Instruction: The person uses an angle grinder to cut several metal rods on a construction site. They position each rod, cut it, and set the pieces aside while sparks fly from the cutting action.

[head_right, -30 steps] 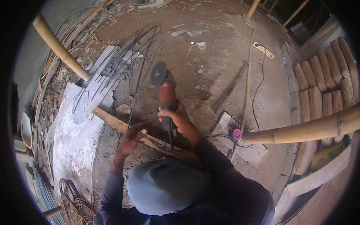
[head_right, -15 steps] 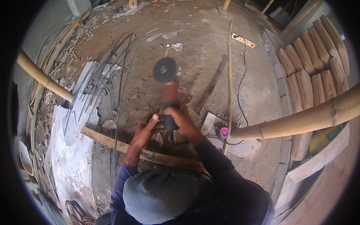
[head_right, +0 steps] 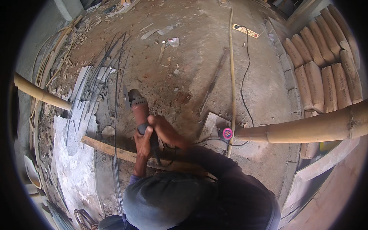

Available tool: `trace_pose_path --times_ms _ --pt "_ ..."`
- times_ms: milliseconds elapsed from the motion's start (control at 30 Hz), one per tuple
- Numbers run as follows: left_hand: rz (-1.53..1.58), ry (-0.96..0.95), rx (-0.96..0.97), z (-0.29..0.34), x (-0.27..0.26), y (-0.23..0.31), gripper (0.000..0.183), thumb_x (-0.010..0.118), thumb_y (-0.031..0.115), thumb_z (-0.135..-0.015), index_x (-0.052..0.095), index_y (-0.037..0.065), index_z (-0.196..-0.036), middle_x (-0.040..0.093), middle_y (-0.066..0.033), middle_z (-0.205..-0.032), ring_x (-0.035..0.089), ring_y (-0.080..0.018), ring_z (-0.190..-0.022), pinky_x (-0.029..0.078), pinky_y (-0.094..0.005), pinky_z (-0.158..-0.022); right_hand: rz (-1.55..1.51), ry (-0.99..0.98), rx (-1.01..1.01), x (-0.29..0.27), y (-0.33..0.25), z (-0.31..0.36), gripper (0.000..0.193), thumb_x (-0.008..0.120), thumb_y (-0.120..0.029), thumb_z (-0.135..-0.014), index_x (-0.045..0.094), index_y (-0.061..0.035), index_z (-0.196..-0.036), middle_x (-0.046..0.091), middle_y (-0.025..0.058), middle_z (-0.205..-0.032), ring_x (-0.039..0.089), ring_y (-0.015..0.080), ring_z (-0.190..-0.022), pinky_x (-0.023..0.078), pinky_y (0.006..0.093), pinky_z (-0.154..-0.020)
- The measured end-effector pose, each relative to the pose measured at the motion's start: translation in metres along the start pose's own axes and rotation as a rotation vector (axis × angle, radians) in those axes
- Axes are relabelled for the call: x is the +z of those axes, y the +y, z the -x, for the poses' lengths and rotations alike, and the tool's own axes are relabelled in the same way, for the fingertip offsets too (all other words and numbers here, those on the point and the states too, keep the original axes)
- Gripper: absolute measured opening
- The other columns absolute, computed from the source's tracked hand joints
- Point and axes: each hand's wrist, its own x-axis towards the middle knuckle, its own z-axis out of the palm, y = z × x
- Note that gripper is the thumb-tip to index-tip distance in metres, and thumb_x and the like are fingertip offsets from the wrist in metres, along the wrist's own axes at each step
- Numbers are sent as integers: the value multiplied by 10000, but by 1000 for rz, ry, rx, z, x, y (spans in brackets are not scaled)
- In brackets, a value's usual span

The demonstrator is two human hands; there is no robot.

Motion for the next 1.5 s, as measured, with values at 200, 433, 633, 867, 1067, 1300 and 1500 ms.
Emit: trace_pose_path --times_ms 200,433,633,867,1067,1300,1500 --pt "11 -1 -121 12 -28 -30 588 928 367 -832 616 3 -1172 670 -36 -945 630 -133 -806 533 -312 -728 1170 1022 -39 -174 24 -2 750 740 -537 -946 534 17 -1407 603 288 -1291 633 450 -1142 509 542 -1005" --pt "128 4 -131 17 -33 -42 546 898 293 -826 614 2 -1190 655 -40 -944 613 -133 -802 522 -316 -734 993 807 279 -238 71 -4 642 783 -421 -894 599 95 -1230 687 342 -1111 680 507 -1098 560 560 -926" --pt "-31 -7 -67 21 -48 -31 548 879 274 -833 608 -12 -1214 667 -51 -968 615 -136 -823 516 -315 -740 1167 1027 342 -317 63 24 336 738 -309 -919 719 -35 -1113 723 278 -1043 707 461 -1061 576 525 -896" --pt "-69 -9 -55 13 -13 -14 575 882 298 -827 599 -35 -1199 678 -59 -919 624 -152 -762 520 -325 -689 1253 861 33 -249 1 36 340 695 -237 -974 707 -84 -1277 708 237 -1237 713 377 -1095 583 464 -927" --pt "-255 39 -49 -12 46 -13 655 882 335 -817 539 -60 -1210 712 -178 -913 713 -285 -785 568 -426 -717 543 354 -59 -64 -42 51 446 677 -424 -1039 703 11 -1133 752 198 -1012 751 320 -902 576 415 -814" --pt "-386 -236 156 -25 89 -11 751 861 312 -861 419 13 -1389 682 -198 -1219 713 -347 -1125 558 -426 -939 362 446 92 -41 -50 40 594 786 -497 -924 700 43 -1156 765 178 -1022 757 276 -979 577 404 -875" --pt "-791 -606 383 -43 76 26 1104 824 512 -883 221 16 -1664 508 -304 -1539 462 -438 -1469 359 -544 -1224 92 652 184 -125 -17 16 437 790 -380 -890 766 10 -1086 767 118 -906 731 199 -797 567 371 -714"
